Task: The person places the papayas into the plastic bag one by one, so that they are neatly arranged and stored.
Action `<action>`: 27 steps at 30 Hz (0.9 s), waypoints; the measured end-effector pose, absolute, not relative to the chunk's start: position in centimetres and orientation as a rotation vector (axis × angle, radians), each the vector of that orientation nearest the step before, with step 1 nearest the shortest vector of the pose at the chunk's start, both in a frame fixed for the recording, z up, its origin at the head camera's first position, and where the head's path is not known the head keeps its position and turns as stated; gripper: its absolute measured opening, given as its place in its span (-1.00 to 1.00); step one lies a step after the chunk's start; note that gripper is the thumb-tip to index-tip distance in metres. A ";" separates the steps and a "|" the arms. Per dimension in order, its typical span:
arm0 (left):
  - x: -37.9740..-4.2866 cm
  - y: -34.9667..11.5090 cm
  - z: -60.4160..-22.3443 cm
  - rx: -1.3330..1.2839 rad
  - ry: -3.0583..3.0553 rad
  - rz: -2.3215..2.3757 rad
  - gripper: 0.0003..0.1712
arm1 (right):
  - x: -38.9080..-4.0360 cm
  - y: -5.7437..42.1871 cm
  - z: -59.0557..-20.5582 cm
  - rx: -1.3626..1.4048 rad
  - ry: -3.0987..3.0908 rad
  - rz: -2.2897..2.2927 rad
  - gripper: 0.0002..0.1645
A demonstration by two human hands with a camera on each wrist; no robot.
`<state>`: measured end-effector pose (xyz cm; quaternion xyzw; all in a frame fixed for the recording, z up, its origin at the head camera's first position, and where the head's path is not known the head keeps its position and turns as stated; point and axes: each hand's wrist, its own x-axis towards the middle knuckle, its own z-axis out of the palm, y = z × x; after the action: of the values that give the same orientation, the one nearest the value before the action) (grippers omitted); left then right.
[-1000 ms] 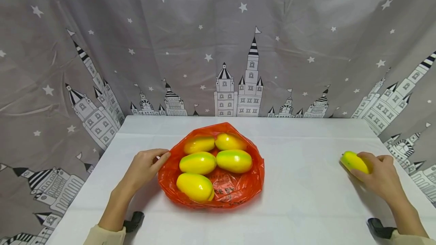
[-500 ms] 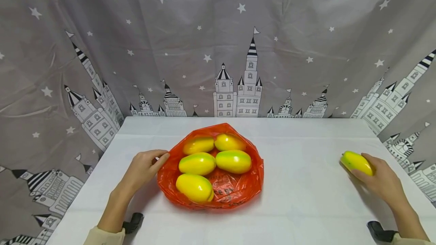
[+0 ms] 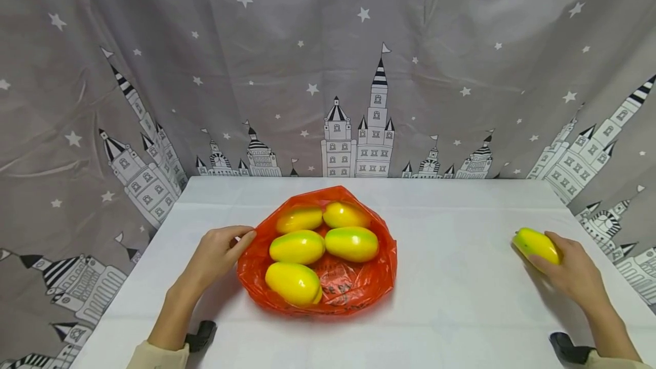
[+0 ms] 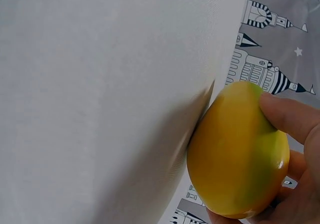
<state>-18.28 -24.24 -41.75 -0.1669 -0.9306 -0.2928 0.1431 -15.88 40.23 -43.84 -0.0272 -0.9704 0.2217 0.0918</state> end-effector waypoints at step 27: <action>-18.3 -24.3 -41.6 -0.502 -2.669 -0.836 -0.80 | -15.8 40.5 -43.9 -0.173 -2.913 0.662 -0.11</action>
<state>-18.33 -24.29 -41.62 -0.1748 -0.9288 -0.2908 0.1493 -15.83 40.52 -43.86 -0.0575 -0.9708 0.2207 0.0747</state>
